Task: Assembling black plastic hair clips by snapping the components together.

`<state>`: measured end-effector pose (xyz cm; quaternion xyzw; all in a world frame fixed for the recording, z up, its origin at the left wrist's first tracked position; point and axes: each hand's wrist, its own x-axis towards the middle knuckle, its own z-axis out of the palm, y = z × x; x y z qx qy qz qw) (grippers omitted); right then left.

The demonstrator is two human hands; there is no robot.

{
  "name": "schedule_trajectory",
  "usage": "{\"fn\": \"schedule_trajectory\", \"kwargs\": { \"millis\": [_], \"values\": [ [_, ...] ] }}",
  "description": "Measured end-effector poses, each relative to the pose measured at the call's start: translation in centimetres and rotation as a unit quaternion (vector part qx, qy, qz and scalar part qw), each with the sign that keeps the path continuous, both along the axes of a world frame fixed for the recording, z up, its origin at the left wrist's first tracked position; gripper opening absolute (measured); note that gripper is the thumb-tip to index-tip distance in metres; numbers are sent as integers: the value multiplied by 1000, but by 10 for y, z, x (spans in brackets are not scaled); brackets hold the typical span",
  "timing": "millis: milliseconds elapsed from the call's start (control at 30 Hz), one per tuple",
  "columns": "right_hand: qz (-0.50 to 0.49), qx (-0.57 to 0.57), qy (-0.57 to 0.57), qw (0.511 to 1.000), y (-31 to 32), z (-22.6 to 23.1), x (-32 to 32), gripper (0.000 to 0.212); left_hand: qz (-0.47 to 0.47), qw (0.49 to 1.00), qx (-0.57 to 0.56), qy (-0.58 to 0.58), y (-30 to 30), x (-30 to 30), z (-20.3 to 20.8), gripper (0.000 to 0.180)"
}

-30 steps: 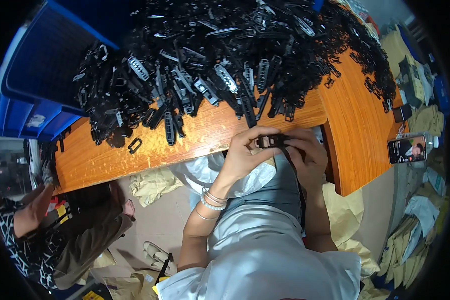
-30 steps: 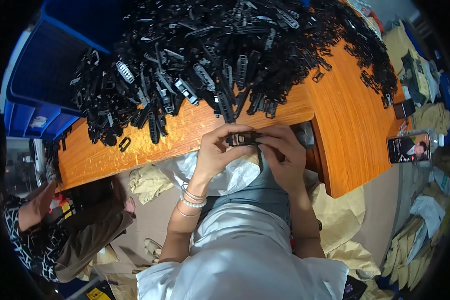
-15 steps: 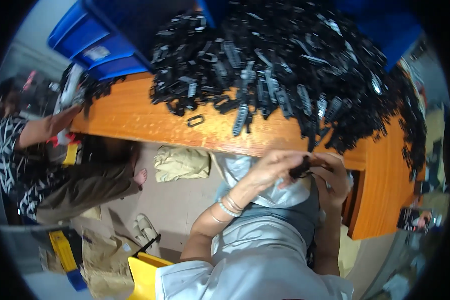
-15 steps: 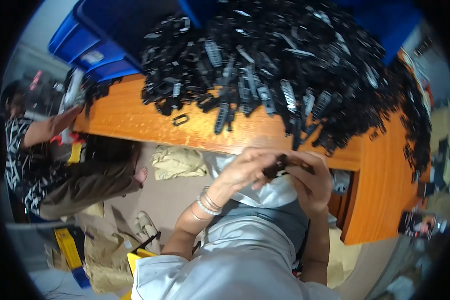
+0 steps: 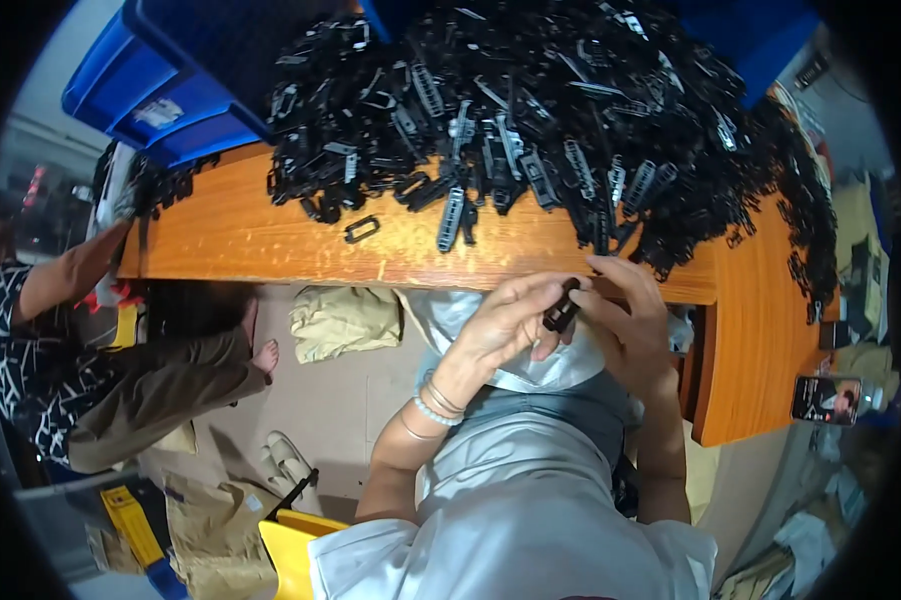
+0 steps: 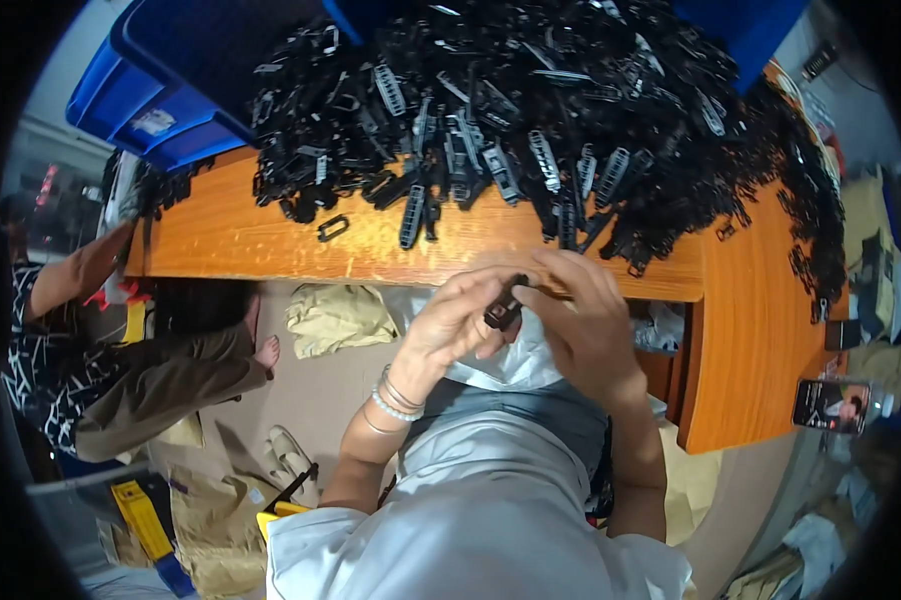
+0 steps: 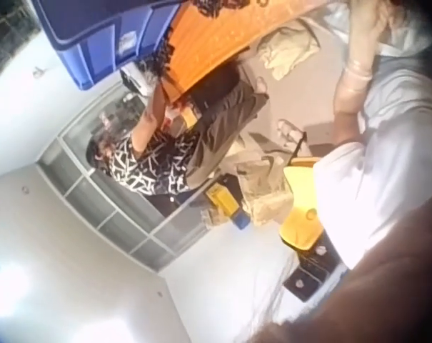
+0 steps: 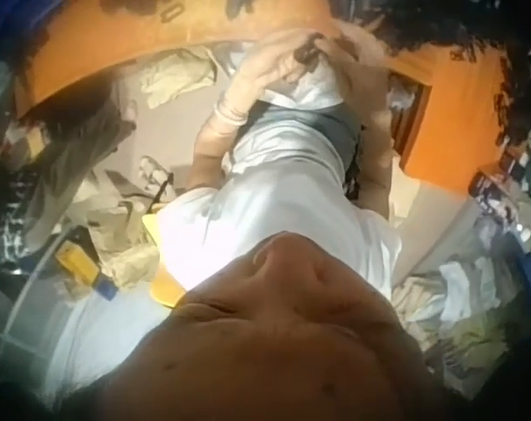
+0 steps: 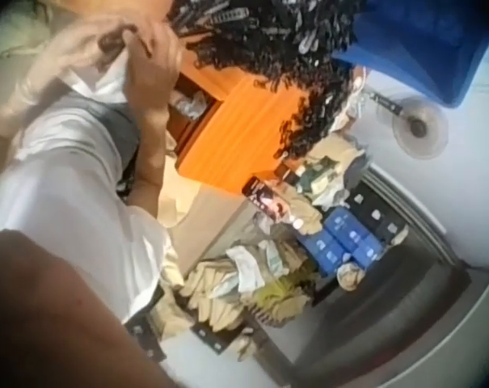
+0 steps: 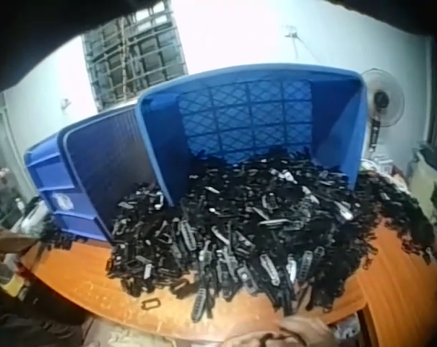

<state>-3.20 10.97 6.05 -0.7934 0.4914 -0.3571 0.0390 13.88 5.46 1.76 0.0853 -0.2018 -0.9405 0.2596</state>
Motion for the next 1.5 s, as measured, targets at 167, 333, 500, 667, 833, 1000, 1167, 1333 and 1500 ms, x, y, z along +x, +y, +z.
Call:
{"fn": "schedule_trajectory", "kwargs": {
  "millis": [167,333,500,667,833,1000,1167,1333,1500],
  "values": [
    [-65,25,-45,997,16,-8,19,26,112,988,-20,-103,8,-13,-3,26],
    [-103,35,-190,976,26,-33,14,23,108,939,-203,-257,-2,-10,-4,15],
    [-159,92,-289,940,33,-40,8,17,275,692,-491,-452,-37,-30,3,7],
    [-237,109,-424,867,43,-53,0,10,311,621,-592,-409,-72,-62,8,6],
    [-235,105,-514,818,45,-54,-6,10,340,524,-685,-374,-99,-98,5,6],
    [-263,103,-503,817,46,-54,-9,11,347,456,-727,-378,-107,-125,7,5],
    [-270,118,-485,824,47,-58,-14,12,320,466,-710,-420,-99,-131,0,8],
    [-247,162,-460,838,50,-66,-19,11,336,449,-718,-412,-91,-128,4,10],
    [-230,140,-436,859,47,-59,-19,11,375,383,-728,-427,-122,-148,25,14]
  ]
}}
